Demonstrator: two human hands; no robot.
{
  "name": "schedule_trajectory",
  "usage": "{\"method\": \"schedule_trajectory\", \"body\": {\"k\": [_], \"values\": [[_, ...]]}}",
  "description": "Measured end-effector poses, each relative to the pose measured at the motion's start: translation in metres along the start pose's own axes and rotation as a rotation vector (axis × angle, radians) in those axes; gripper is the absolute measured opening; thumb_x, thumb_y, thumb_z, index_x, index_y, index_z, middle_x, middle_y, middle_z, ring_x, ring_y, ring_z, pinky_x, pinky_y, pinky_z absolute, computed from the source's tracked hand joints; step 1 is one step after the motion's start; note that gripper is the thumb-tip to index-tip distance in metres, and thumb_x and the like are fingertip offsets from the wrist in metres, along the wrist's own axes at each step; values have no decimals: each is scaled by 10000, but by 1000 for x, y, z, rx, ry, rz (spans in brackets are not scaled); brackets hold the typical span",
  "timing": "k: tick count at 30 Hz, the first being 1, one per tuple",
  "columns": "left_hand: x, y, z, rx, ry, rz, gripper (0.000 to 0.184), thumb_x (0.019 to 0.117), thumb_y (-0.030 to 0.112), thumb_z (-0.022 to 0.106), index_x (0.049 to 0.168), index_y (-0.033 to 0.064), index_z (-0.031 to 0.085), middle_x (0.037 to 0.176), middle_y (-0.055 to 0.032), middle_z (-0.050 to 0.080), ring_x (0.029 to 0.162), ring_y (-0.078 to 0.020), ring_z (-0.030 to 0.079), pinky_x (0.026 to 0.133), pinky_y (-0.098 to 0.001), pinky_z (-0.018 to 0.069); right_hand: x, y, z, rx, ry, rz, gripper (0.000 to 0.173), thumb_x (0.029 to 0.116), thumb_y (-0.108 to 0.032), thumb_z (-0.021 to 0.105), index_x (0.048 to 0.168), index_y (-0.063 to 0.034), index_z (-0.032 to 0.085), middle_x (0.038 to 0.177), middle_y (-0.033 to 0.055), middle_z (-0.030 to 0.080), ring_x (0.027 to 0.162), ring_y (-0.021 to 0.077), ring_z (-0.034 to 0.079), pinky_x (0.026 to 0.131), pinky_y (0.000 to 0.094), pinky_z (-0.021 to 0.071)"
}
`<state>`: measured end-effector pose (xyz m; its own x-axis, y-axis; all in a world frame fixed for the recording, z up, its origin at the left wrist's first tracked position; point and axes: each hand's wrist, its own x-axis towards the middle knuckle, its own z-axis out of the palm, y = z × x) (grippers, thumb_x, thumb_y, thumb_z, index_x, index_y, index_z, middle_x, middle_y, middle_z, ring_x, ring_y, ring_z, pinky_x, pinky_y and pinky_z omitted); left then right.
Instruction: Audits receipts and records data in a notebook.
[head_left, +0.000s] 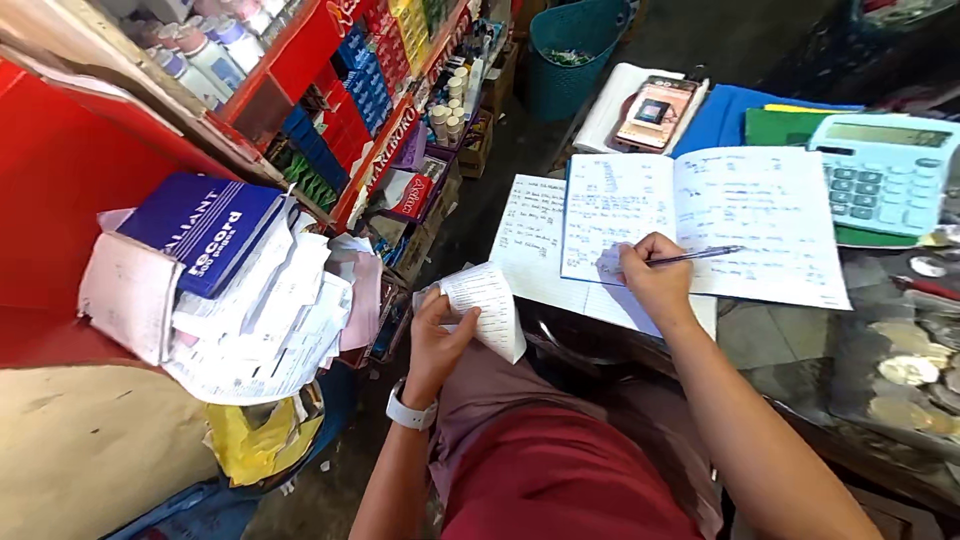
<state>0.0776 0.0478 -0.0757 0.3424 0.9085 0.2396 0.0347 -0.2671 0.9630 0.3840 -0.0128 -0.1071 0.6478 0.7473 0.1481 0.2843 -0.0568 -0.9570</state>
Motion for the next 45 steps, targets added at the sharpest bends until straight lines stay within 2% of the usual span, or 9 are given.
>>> {"method": "schedule_trajectory", "body": {"k": [9, 13, 21, 26, 28, 39, 43, 45], "values": [[-2, -3, -7, -8, -8, 11, 123, 857, 67, 724, 951, -13, 725, 1042, -25, 687, 936, -55, 682, 820, -224, 601, -2, 2, 3, -66, -32, -35, 289, 908, -15, 618, 698, -79, 429, 569, -37, 424, 485, 16, 444, 503, 179, 413], [-2, -2, -9, -2, 5, -3, 128, 857, 73, 719, 960, 0, 728, 1024, 1, 680, 923, -42, 679, 812, -215, 600, -1, 6, 5, -41, -23, -46, 303, 909, -15, 613, 692, -94, 418, 556, -46, 415, 473, 10, 423, 489, 170, 389], [-3, -2, -10, 7, 14, -19, 116, 852, 68, 713, 950, 7, 728, 1030, 1, 680, 930, -46, 677, 814, -212, 597, -2, 5, 7, -58, -3, -88, 319, 915, -1, 603, 679, -90, 408, 563, -37, 396, 483, 12, 391, 485, 161, 350], [-2, 0, -10, 6, 19, -29, 114, 850, 72, 713, 946, 12, 728, 1014, 6, 675, 918, -47, 677, 806, -207, 598, -2, 7, 8, -32, 19, -115, 336, 894, 7, 593, 656, -107, 386, 562, -47, 369, 486, 3, 346, 482, 156, 295], [-3, 0, -11, 11, 18, -24, 109, 851, 74, 711, 939, 12, 729, 1007, 13, 673, 918, -39, 675, 804, -203, 596, -2, 7, 9, -56, 20, -144, 316, 901, -2, 587, 663, -85, 395, 596, -31, 373, 518, 10, 346, 504, 161, 291], [-4, -2, -11, -1, 21, -10, 95, 853, 75, 714, 929, 20, 732, 1008, 19, 667, 923, -38, 670, 809, -200, 592, -3, 9, 9, -43, 24, -145, 340, 875, 8, 588, 640, -115, 375, 562, -62, 353, 494, -16, 328, 490, 140, 276], [-3, -1, -11, 5, 23, -8, 98, 849, 68, 716, 931, 17, 732, 1007, 18, 672, 926, -36, 667, 813, -196, 589, -3, 8, 6, -123, 0, -172, 311, 884, 0, 592, 651, -73, 399, 606, -18, 386, 536, 16, 360, 513, 164, 295], [-3, -1, -11, 7, 20, -8, 96, 852, 65, 710, 932, 16, 730, 1000, 15, 670, 915, -37, 667, 804, -197, 589, -1, 10, 1, -111, -1, -128, 319, 886, -13, 610, 652, -85, 405, 574, -26, 401, 503, 17, 387, 496, 172, 329]]}}
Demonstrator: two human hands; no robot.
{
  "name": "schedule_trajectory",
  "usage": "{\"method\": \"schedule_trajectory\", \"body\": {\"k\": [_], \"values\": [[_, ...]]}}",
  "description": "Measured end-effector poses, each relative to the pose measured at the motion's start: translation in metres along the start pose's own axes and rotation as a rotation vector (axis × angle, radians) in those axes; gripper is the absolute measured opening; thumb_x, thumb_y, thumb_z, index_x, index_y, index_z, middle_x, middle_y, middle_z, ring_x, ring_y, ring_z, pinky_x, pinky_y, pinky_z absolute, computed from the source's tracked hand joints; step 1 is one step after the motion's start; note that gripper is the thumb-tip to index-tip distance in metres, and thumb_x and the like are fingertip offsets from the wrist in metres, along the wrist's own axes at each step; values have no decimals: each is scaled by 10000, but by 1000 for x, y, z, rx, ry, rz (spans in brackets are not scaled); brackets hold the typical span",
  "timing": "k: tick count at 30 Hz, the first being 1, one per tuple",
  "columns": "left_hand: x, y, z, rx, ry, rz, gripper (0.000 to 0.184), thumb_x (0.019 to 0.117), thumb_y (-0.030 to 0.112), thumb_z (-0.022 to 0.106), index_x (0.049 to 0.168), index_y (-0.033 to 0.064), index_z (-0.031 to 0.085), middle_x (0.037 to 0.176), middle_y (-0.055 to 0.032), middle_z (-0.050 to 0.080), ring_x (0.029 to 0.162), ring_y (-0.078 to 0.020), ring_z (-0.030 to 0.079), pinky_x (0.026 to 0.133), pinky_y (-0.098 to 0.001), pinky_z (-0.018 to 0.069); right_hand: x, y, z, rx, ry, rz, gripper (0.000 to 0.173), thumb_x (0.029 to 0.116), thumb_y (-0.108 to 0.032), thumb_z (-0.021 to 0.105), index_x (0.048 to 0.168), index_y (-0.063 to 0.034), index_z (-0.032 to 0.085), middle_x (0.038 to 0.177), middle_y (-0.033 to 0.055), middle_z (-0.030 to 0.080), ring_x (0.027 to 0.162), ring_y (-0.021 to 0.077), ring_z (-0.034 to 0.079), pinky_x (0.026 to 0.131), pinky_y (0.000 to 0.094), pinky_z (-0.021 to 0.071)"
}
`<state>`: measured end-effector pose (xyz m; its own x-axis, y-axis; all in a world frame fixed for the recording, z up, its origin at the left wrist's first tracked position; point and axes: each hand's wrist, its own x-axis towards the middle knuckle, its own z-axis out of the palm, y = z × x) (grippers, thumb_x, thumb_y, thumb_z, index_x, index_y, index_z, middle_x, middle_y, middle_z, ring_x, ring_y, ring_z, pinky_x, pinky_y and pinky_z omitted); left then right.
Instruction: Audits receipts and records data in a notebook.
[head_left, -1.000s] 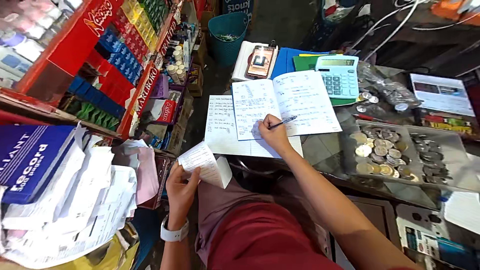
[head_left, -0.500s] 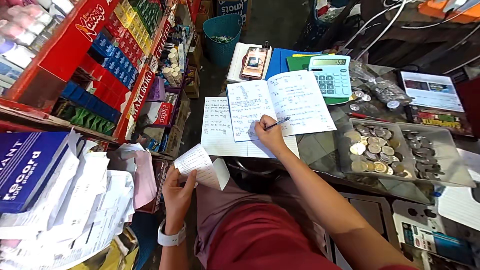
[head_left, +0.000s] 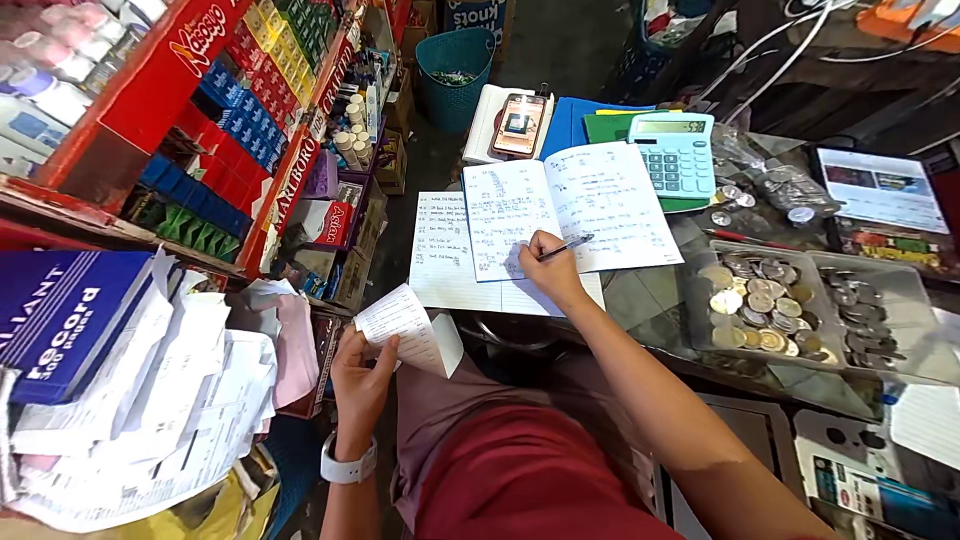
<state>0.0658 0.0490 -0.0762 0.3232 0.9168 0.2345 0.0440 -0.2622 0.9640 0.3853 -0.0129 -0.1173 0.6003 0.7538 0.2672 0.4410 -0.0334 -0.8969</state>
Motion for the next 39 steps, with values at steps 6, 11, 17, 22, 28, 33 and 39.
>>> {"method": "schedule_trajectory", "body": {"k": [6, 11, 17, 22, 28, 33, 39], "values": [[1, 1, 2, -10, -9, 1, 102, 852, 62, 706, 936, 10, 730, 1010, 3, 673, 923, -45, 674, 808, -207, 596, -1, -2, 0, 52, 14, 13, 327, 891, 10, 589, 659, -99, 385, 563, -48, 371, 491, -3, 357, 494, 152, 309], [1, 2, 2, 2, -6, -7, 101, 848, 72, 709, 928, 14, 731, 995, 8, 667, 912, -42, 669, 800, -200, 591, 0, -2, -1, 70, 10, 38, 330, 891, -2, 595, 657, -114, 390, 541, -57, 371, 467, -4, 369, 478, 155, 330], [2, 2, 2, -7, -12, 6, 105, 849, 71, 713, 932, 9, 733, 1023, 0, 673, 940, -48, 672, 820, -207, 593, -1, -3, 0, 66, 27, 3, 314, 878, 16, 578, 659, -104, 387, 564, -56, 346, 494, -7, 328, 492, 148, 278], [2, 2, 1, -3, -8, -5, 94, 848, 66, 708, 927, 19, 731, 1027, 1, 672, 947, -50, 672, 819, -206, 593, -3, -2, 3, 70, 56, -28, 334, 886, 19, 572, 652, -107, 370, 586, -49, 356, 510, -6, 329, 500, 144, 280], [2, 2, 3, -14, -7, 6, 94, 846, 70, 717, 925, 20, 734, 1015, 6, 672, 934, -50, 674, 810, -204, 595, -2, -3, 2, 56, 66, -5, 342, 869, 22, 572, 638, -120, 363, 568, -60, 347, 495, -13, 320, 490, 141, 270], [1, 1, 1, -7, 4, -2, 88, 847, 82, 718, 915, 27, 732, 998, 11, 665, 911, -43, 670, 790, -192, 592, -1, -3, 1, 93, 74, 49, 341, 889, 11, 575, 654, -130, 373, 537, -72, 338, 466, -11, 328, 476, 148, 289], [0, 0, 2, -21, 5, -5, 86, 846, 75, 717, 918, 30, 732, 1000, 11, 671, 911, -47, 673, 789, -200, 596, -1, -4, 1, 42, 31, 24, 340, 879, 3, 581, 641, -117, 370, 551, -60, 339, 488, -8, 325, 487, 154, 274]]}}
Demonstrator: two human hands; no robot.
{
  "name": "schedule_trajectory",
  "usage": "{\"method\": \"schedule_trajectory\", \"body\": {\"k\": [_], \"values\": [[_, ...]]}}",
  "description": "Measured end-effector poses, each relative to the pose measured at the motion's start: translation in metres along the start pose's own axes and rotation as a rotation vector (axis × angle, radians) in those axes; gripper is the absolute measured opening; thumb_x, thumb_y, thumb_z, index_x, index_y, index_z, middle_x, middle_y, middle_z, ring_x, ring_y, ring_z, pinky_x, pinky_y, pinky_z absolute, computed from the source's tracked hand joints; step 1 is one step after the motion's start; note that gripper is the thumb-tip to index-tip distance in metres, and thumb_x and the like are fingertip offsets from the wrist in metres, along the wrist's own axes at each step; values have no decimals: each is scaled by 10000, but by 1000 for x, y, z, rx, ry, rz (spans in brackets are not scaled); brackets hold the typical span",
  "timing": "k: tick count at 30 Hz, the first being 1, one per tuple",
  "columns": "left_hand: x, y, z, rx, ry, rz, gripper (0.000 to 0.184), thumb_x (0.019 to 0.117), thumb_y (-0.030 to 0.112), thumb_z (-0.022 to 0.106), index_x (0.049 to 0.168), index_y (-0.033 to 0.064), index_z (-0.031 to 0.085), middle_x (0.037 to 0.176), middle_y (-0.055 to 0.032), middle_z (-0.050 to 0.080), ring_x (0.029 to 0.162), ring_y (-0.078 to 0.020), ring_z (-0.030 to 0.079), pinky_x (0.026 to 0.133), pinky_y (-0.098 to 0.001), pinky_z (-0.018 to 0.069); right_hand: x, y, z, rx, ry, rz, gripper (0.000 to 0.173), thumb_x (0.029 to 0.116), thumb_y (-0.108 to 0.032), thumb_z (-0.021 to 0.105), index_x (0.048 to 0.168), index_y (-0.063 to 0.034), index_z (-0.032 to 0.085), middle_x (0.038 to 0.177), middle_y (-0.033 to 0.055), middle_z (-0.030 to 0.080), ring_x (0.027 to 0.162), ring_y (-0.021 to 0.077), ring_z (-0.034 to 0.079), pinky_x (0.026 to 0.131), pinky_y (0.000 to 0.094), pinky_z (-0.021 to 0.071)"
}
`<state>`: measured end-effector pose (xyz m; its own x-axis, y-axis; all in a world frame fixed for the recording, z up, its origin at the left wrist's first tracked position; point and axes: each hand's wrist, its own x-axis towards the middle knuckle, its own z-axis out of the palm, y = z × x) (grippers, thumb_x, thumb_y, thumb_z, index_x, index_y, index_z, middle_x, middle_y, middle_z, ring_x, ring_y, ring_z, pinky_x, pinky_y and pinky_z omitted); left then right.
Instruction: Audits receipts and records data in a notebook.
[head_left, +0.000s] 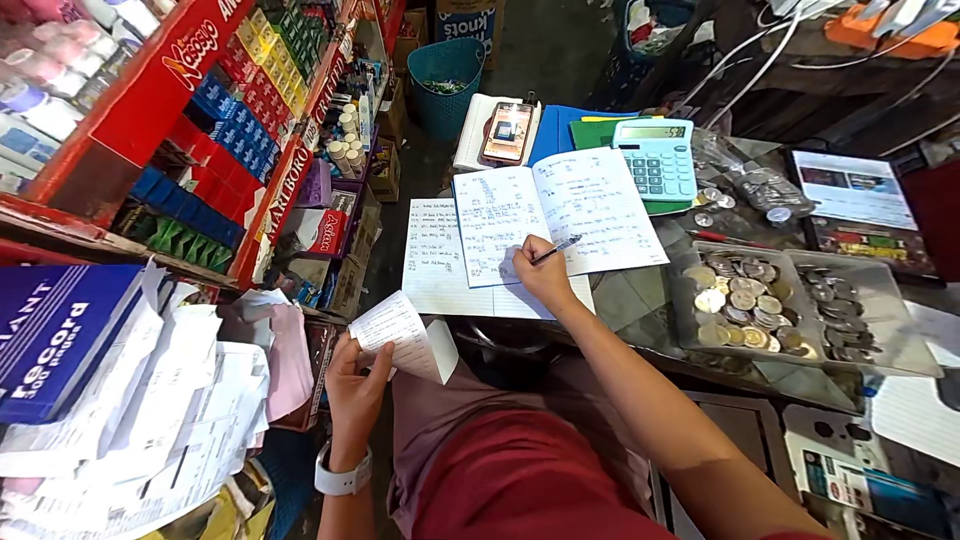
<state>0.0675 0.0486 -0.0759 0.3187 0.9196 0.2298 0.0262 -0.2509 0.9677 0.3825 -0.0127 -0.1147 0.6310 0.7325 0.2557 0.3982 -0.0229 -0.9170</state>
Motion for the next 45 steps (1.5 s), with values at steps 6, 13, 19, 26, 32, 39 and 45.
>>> {"method": "schedule_trajectory", "body": {"k": [6, 13, 19, 26, 32, 39, 45], "values": [[0, 0, -3, 25, 0, 9, 118, 856, 85, 706, 940, 6, 727, 1021, -13, 673, 926, -58, 679, 797, -212, 601, 4, -7, -2, 82, 32, 141, 322, 915, -8, 580, 684, -128, 390, 532, -59, 368, 447, 21, 389, 467, 180, 375], [2, 3, 0, 19, 4, 5, 113, 848, 62, 705, 936, -4, 730, 1020, -15, 677, 932, -46, 679, 810, -204, 598, 8, -31, 29, 176, -58, 151, 307, 925, 4, 572, 699, -124, 407, 516, -56, 413, 426, 23, 436, 453, 182, 417], [5, 0, 7, 39, -8, 46, 122, 857, 50, 726, 933, -46, 729, 1023, -85, 705, 947, -80, 691, 838, -248, 605, 12, -6, 37, 196, -87, 139, 269, 907, -55, 609, 715, -150, 446, 559, -85, 455, 462, 22, 470, 465, 212, 447], [4, 1, 11, 12, -19, -10, 132, 869, 52, 717, 935, -63, 715, 1005, -99, 687, 909, -80, 691, 810, -245, 607, 12, -21, 32, 149, -98, 155, 310, 920, -9, 577, 707, -161, 408, 532, -104, 429, 440, -17, 451, 460, 155, 429], [3, -1, 9, 14, -8, 10, 128, 869, 59, 718, 932, -52, 721, 1020, -95, 697, 914, -85, 692, 811, -249, 607, 9, -27, 34, 176, -84, 166, 306, 917, 5, 591, 716, -145, 417, 536, -96, 446, 446, -12, 475, 466, 160, 456], [0, -7, 2, 31, -8, 4, 139, 855, 72, 727, 950, -30, 726, 1036, -66, 689, 936, -77, 687, 809, -238, 606, 6, -18, 36, 123, -111, 103, 304, 907, -2, 600, 694, -117, 415, 534, -57, 419, 448, 12, 431, 467, 176, 409], [0, -7, 0, 34, -5, -12, 141, 855, 77, 717, 955, -22, 720, 1035, -40, 684, 920, -60, 687, 806, -223, 604, 5, -19, 40, 16, -146, 22, 296, 901, 0, 587, 672, -76, 415, 570, -21, 394, 495, 37, 387, 489, 192, 337]]}}
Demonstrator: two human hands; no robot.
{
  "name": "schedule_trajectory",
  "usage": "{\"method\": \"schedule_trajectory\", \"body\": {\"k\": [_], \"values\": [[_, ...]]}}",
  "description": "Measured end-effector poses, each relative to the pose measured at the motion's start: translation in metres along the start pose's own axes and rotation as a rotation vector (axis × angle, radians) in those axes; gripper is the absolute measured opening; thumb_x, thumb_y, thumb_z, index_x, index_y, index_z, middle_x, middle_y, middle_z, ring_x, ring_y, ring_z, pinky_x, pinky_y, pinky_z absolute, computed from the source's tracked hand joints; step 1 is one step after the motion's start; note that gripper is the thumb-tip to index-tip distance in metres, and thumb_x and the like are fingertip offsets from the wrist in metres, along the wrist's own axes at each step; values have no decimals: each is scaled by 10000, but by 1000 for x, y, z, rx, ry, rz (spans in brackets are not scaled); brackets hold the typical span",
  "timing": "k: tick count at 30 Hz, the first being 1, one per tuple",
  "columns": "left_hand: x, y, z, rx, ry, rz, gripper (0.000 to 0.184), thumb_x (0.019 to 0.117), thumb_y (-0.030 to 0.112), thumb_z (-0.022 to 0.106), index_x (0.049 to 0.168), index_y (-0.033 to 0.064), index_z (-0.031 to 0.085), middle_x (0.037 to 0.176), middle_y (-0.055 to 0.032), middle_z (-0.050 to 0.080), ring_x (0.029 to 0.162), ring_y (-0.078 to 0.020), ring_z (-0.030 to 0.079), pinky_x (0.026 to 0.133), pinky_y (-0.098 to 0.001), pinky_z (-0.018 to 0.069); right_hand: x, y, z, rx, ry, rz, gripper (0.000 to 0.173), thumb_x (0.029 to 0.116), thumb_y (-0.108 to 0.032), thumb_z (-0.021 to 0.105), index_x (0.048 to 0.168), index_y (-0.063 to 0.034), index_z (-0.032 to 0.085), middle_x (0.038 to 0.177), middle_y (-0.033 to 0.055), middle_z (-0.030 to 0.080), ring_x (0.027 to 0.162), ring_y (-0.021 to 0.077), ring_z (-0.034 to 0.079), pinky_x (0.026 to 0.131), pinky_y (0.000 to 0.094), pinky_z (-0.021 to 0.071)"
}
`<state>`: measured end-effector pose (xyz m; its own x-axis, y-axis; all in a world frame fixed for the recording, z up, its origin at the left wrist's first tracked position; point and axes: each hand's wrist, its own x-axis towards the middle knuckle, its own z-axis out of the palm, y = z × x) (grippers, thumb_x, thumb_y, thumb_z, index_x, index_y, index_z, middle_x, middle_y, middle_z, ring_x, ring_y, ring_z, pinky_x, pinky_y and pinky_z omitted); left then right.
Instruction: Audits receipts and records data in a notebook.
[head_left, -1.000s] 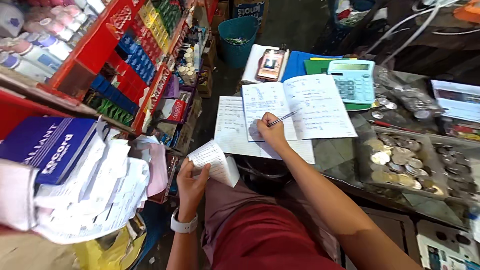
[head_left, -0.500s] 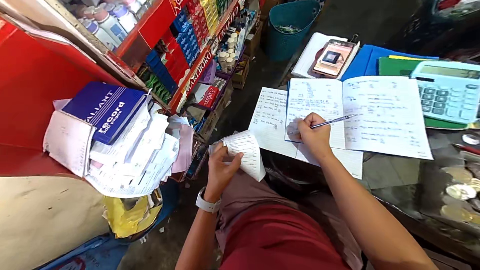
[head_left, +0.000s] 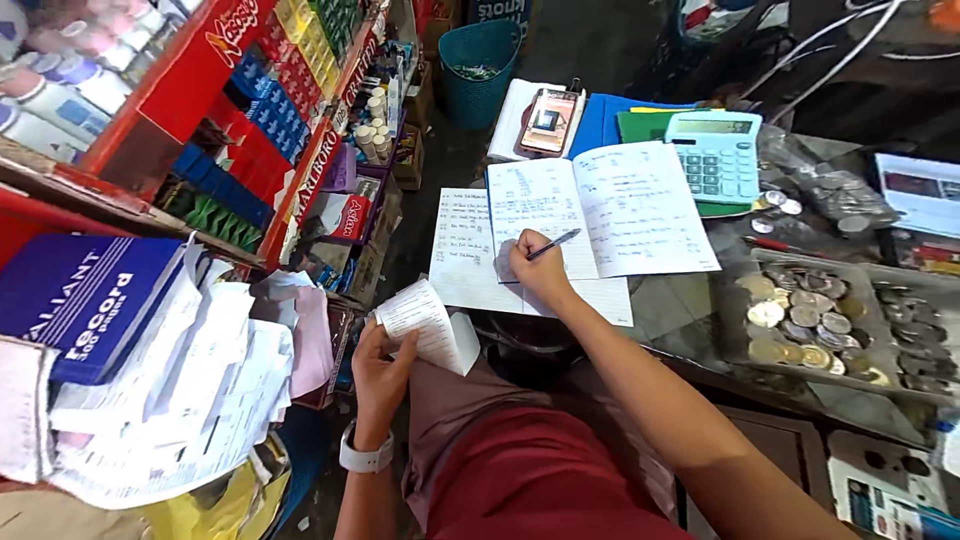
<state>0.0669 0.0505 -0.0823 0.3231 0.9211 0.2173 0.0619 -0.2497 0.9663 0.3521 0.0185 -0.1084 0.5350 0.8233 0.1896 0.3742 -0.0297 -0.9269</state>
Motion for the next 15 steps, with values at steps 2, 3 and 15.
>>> {"method": "schedule_trajectory", "body": {"k": [2, 3, 15], "values": [[0, 1, 0, -7, 1, -7, 131, 852, 71, 716, 948, -19, 717, 1027, -29, 685, 911, -55, 688, 797, -220, 606, -2, -3, 1, -80, -9, -75, 274, 885, 8, 597, 667, -42, 438, 615, 10, 411, 548, 54, 387, 518, 202, 321], [1, 2, 0, -9, 1, -10, 131, 851, 72, 717, 948, -15, 715, 1025, -24, 686, 906, -52, 690, 792, -218, 608, -2, -3, 1, -93, -4, -87, 277, 875, 7, 605, 659, -44, 438, 616, 11, 416, 550, 50, 389, 516, 197, 319], [2, 4, 1, -36, -10, -23, 135, 857, 68, 714, 960, -19, 719, 1011, -28, 670, 888, -60, 692, 775, -218, 615, -2, -1, 0, -42, -13, -54, 308, 886, 13, 589, 651, -73, 409, 591, -17, 386, 523, 25, 363, 503, 173, 298]]}}
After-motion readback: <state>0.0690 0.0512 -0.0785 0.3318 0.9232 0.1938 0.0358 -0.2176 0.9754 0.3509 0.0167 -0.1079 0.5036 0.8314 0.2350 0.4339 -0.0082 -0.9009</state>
